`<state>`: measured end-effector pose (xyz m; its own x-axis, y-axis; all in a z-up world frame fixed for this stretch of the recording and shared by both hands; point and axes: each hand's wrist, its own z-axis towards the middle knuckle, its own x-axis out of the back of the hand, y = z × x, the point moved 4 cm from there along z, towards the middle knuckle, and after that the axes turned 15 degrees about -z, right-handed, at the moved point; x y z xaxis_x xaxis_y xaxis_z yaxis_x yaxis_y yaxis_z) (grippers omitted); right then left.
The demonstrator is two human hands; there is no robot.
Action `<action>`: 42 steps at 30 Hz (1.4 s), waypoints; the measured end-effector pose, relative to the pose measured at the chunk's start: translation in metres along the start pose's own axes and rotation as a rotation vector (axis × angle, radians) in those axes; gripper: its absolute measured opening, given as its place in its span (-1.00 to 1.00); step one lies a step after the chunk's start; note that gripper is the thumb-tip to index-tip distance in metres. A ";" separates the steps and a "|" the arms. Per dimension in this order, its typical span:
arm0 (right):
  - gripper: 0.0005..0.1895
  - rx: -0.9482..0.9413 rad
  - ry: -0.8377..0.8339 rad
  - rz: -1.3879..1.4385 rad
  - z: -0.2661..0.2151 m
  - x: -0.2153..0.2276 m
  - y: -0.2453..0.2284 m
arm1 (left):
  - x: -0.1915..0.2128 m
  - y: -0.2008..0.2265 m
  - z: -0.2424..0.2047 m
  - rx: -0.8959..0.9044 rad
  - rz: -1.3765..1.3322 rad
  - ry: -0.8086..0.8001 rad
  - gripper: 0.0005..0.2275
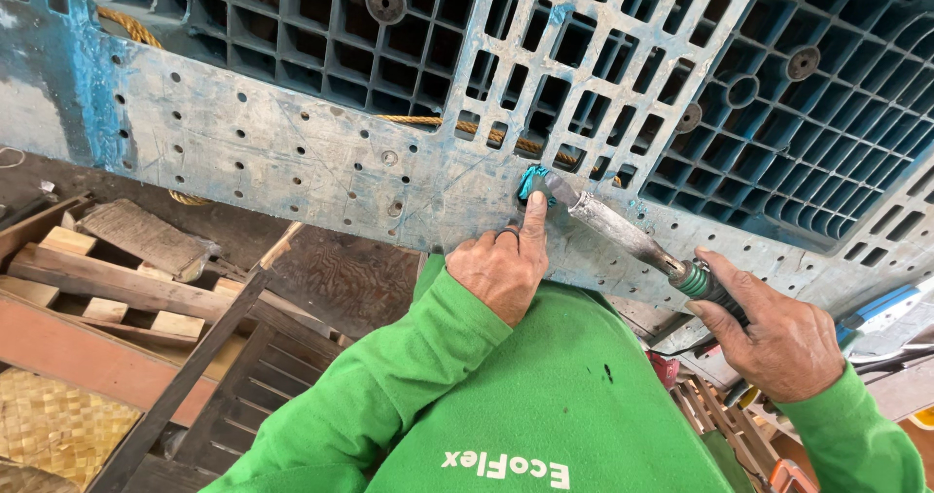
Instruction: The person uses a soldering iron to melt and fuse a small blue plastic patch onto a damaged area of a large blue plastic pallet. They then use a hand saw to trim the excess material around the patch.
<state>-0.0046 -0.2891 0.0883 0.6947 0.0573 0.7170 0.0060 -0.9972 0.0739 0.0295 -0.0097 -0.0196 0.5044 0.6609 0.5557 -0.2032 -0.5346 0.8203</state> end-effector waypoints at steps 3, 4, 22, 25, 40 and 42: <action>-0.34 0.009 -0.014 0.008 0.002 -0.001 0.002 | 0.000 0.001 0.000 -0.002 0.024 0.002 -0.45; -0.34 0.011 -0.019 0.011 0.003 -0.001 0.003 | 0.000 0.001 0.000 0.002 0.007 0.008 -0.45; -0.39 -0.032 0.007 0.371 -0.024 -0.027 0.011 | 0.002 0.010 0.001 0.001 0.061 0.084 -0.45; -0.41 -0.075 -0.020 0.376 -0.029 -0.025 0.007 | -0.001 0.007 0.001 -0.009 0.061 0.060 -0.44; -0.38 -0.040 -0.026 0.297 -0.021 -0.013 0.001 | 0.005 0.004 0.004 -0.022 0.032 0.043 -0.44; -0.37 -0.085 -0.129 0.283 -0.020 -0.016 0.002 | 0.006 0.003 0.003 -0.027 0.028 0.037 -0.45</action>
<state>-0.0302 -0.2912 0.0903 0.7457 -0.2332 0.6241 -0.2567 -0.9650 -0.0539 0.0345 -0.0088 -0.0144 0.4669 0.6650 0.5829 -0.2398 -0.5392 0.8073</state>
